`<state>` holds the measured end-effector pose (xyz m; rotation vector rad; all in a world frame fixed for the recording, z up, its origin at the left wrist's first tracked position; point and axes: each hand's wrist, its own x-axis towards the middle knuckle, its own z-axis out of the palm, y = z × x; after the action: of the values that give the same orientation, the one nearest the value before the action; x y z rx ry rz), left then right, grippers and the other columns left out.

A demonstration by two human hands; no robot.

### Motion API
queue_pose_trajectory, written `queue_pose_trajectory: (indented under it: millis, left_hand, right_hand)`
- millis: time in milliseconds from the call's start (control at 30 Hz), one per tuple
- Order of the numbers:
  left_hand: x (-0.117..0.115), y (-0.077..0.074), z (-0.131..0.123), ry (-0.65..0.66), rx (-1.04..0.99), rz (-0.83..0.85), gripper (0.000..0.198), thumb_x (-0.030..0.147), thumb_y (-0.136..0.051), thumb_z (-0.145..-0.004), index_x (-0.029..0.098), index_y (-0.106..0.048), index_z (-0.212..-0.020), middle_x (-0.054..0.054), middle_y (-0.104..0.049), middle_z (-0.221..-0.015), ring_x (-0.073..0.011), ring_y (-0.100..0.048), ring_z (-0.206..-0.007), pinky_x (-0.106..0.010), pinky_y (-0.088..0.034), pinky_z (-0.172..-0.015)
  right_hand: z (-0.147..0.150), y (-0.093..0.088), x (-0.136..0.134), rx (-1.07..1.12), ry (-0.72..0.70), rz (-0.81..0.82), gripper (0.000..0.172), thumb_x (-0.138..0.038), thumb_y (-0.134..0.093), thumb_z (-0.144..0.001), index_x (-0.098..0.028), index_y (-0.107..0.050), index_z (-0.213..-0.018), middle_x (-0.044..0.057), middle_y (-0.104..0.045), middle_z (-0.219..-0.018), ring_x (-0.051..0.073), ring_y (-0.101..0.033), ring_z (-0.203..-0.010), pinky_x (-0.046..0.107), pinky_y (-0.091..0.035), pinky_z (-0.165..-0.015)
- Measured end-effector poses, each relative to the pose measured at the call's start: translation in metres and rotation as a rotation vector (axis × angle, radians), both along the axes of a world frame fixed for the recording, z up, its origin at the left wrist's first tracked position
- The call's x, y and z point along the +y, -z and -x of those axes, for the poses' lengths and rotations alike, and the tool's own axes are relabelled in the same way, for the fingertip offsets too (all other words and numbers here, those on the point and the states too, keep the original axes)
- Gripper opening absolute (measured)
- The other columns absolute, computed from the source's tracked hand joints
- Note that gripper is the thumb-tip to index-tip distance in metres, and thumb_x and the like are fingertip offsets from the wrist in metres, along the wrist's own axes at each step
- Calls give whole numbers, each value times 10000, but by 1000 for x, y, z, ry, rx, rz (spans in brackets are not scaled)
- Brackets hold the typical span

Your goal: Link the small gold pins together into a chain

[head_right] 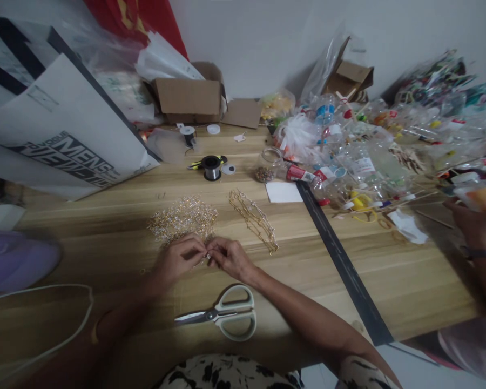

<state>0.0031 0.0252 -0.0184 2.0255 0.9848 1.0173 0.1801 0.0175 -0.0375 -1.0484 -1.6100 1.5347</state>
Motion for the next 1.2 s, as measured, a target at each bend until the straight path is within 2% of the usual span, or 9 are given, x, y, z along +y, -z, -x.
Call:
queue_pose_trajectory:
  millis: [233,533,700,1000,1200]
  left_hand:
    - [1,-1,-1,-29,-60,106,125,146,-597,-773,151,-617,-649,-41,-624,-688,-143,-583,-688,-245,-455,-657]
    - [2,0,2,-102,-162,353,70,179,-621,-727,135,-628,-674,-37,-655,-683,-135,-611,-652,-231,-482,-641]
    - [2,-1,3,-128,-149,402,104,215,-627,-741,125,-635,-690,-46,-661,-690,-140,-612,-664,-239,-479,-655]
    - [6,-3,7,-97,-246,437,117,234,-658,-730,131,-635,-677,-69,-687,-780,-167,-634,-769,-282,-500,-749]
    - [7,-6,8,-104,-309,526,132,241,-701,-687,134,-630,-656,-63,-697,-777,-165,-641,-759,-280,-503,-732]
  right_hand:
    - [0,-3,0,-26,13,-2,263,-412,-536,-863,-154,-573,-836,0,-616,-612,88,-526,-491,182,-394,-471]
    - [0,-1,0,0,2,3,287,-426,-520,-875,-149,-575,-827,22,-631,-682,89,-562,-536,171,-389,-473]
    - [-1,0,-1,-8,-10,-25,279,-413,-509,-886,-148,-569,-820,20,-621,-680,94,-574,-558,178,-402,-502]
    - [-1,-4,-1,-17,-26,-63,230,-360,-495,-898,-149,-558,-829,25,-609,-727,96,-582,-583,186,-410,-515]
    - [-2,-4,-1,-29,-21,-77,226,-348,-496,-895,-147,-558,-813,20,-604,-700,94,-579,-572,186,-419,-521]
